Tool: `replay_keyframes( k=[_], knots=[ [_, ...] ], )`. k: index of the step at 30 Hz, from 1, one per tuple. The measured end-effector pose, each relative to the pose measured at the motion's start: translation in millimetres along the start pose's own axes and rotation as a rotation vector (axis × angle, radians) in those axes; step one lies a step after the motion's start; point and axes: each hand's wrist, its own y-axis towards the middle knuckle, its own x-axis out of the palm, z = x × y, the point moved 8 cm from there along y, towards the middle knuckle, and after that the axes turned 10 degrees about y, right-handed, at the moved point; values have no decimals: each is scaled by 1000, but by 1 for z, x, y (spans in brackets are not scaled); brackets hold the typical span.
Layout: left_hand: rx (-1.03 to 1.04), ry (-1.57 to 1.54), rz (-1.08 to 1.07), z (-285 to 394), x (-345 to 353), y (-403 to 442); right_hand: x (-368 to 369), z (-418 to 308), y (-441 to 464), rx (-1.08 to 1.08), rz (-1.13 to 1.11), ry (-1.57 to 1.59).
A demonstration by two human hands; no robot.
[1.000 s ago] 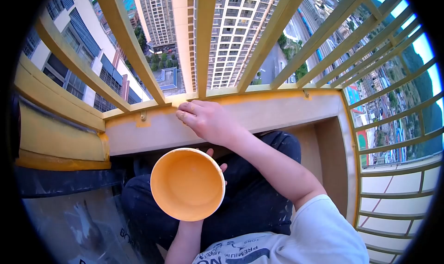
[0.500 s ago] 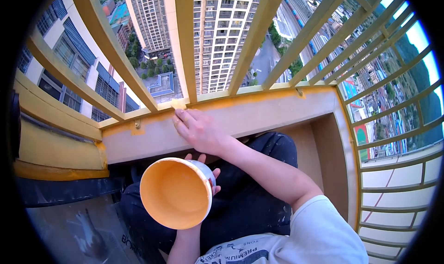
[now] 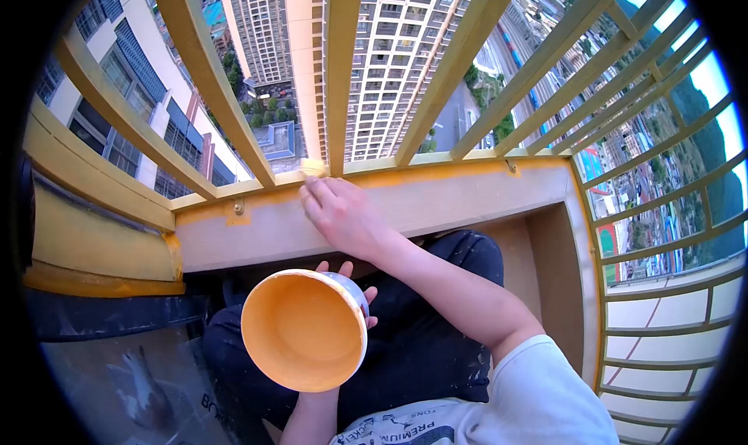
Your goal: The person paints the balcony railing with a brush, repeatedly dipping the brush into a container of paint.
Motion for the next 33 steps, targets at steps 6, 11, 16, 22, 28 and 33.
replay_keyframes(
  k=[6,11,16,22,28,33],
  knots=[
    [8,15,-28,2,-1,1,1,6,7,67,112,-2],
    [22,41,17,4,-5,2,-36,25,22,320,233,155],
    [0,566,30,5,5,-3,-31,31,34,257,130,64],
    [-23,457,-41,4,-4,-1,-11,30,41,244,-55,-23],
    [-23,369,-20,4,-15,-4,-25,36,26,171,8,143],
    [-41,435,-18,4,-6,-3,-23,25,1,72,72,371]
  ],
)
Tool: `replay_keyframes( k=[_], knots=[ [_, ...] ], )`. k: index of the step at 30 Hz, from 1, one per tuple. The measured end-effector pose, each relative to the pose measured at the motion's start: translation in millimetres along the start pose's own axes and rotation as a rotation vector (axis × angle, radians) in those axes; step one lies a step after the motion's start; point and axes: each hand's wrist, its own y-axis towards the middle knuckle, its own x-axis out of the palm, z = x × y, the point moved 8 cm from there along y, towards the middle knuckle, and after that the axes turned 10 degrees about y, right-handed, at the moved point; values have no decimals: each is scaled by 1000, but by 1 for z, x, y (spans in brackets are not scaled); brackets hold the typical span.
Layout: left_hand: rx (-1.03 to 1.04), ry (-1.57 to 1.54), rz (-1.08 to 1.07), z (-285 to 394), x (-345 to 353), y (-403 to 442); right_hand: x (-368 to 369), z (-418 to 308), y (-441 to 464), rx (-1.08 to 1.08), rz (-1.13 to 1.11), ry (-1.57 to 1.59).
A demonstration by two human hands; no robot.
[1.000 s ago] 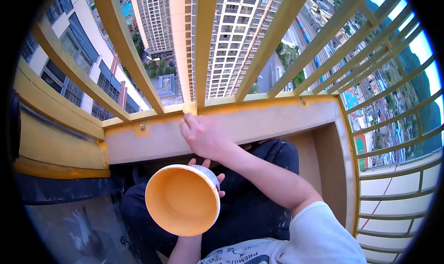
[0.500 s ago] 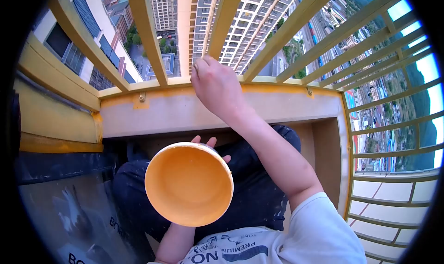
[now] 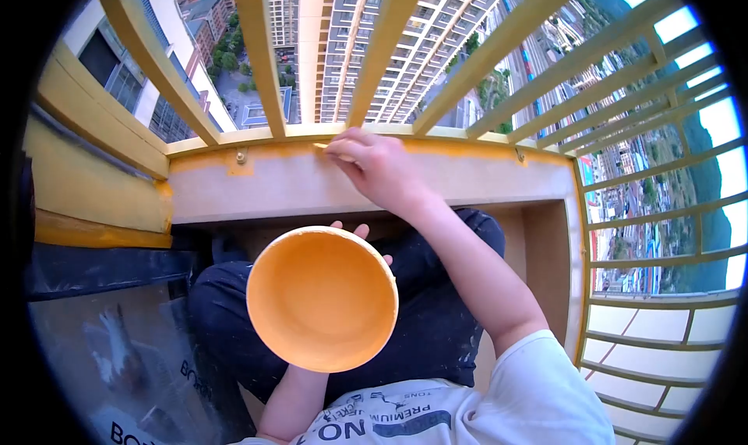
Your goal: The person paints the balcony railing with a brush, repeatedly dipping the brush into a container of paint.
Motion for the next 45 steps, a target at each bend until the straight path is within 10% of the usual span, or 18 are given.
replay_keyframes(
  k=[12,24,45],
  knots=[
    [-1,-391,-284,-4,8,-7,19,12,-19,-66,67,-306],
    [185,32,154,20,-30,-52,-4,1,-35,32,159,-313],
    [124,-74,118,13,-40,-59,17,-22,-9,-20,193,-197]
  ],
)
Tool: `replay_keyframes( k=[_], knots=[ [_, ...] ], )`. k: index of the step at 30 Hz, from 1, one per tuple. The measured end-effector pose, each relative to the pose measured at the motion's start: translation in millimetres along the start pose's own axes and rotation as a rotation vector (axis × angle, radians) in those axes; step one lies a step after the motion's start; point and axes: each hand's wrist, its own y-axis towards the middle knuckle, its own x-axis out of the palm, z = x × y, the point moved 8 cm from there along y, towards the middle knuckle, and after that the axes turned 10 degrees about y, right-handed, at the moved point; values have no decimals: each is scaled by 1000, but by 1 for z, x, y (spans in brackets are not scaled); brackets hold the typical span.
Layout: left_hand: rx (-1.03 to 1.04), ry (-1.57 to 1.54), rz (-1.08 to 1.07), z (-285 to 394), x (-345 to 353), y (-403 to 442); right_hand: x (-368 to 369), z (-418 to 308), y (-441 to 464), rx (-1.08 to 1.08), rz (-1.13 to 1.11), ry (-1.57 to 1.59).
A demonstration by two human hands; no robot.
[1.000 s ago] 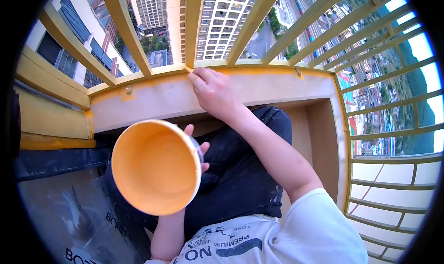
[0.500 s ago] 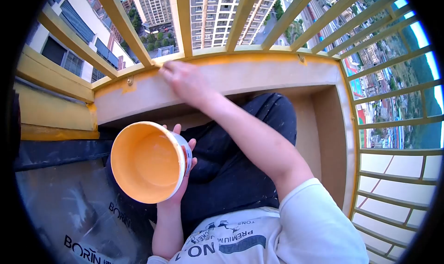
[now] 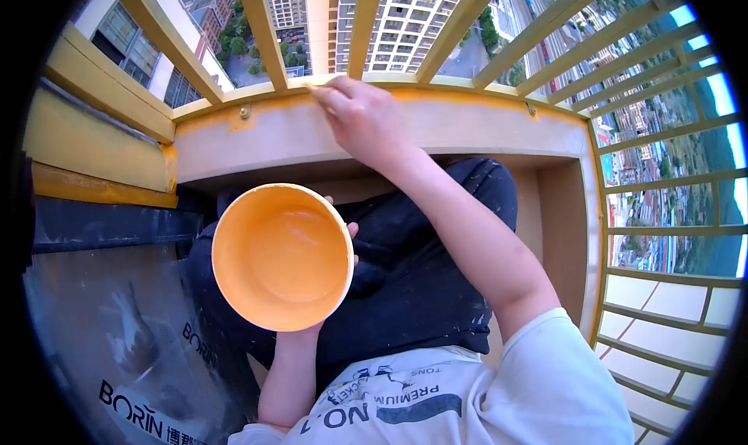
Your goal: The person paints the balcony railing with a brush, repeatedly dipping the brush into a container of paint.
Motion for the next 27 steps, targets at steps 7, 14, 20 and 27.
replay_keyframes(
  k=[7,14,20,27],
  knots=[
    [220,255,121,13,-14,-1,1,4,16,10,53,76],
    [160,186,100,10,-8,-1,-178,-100,45,164,95,637],
    [225,294,27,15,8,0,-110,-170,34,-129,-323,238],
    [207,142,-24,13,15,-1,-126,-193,40,-353,-278,-51]
  ],
)
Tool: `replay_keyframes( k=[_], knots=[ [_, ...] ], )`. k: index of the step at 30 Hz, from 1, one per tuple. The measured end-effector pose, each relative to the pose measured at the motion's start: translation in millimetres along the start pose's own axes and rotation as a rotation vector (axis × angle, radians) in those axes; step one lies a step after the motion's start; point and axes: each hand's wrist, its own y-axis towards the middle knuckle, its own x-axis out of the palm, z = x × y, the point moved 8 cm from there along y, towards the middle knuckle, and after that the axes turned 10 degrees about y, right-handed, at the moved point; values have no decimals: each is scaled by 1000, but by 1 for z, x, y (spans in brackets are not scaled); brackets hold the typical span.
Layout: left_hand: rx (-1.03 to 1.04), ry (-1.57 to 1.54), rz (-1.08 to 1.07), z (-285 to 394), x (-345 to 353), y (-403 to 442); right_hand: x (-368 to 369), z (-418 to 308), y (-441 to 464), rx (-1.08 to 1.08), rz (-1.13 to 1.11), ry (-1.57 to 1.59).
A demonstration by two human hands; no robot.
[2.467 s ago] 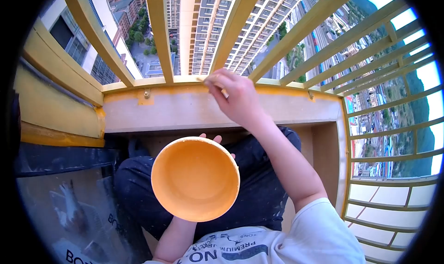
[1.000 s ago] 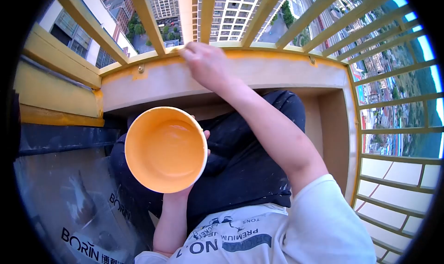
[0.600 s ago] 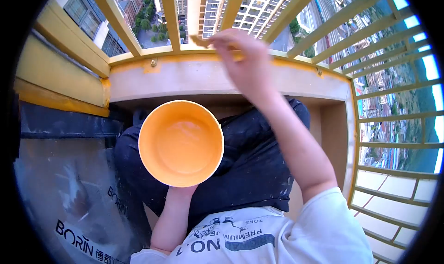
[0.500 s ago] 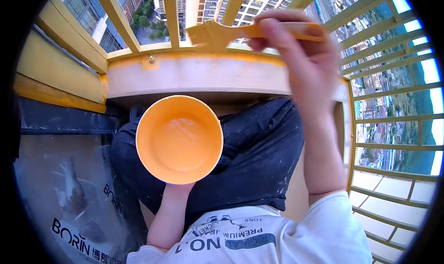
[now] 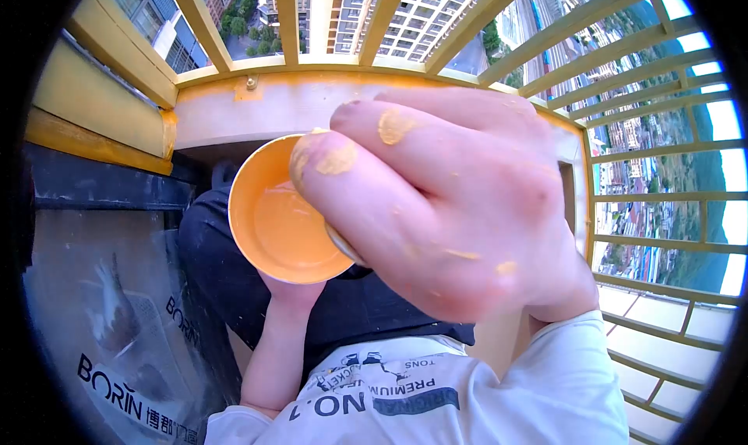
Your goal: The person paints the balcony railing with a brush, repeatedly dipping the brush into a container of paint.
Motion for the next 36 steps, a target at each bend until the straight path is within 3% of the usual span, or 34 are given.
replay_keyframes(
  k=[5,9,10,12,17,21,27,30,32,36],
  knots=[
    [4,-221,-112,1,13,2,51,12,-11,76,-287,41],
    [13,-175,-97,2,9,-1,-28,13,-3,86,100,-36],
    [4,-28,-1,2,6,0,-39,17,-2,93,143,-15],
    [-8,120,93,1,-2,0,-22,48,-2,164,80,93],
    [-155,21,170,-10,-20,-2,117,151,-41,210,102,238],
    [-165,-138,128,-17,-26,-2,181,175,-32,174,198,256],
    [-265,-276,180,-19,-27,-8,163,167,-42,176,164,-138],
    [-331,-169,259,-21,-33,-14,165,153,-41,125,184,0],
    [-308,-291,207,-23,-37,-11,193,151,-29,51,108,71],
    [-289,-263,228,-26,-53,-17,195,168,-42,164,56,-98]
  ],
)
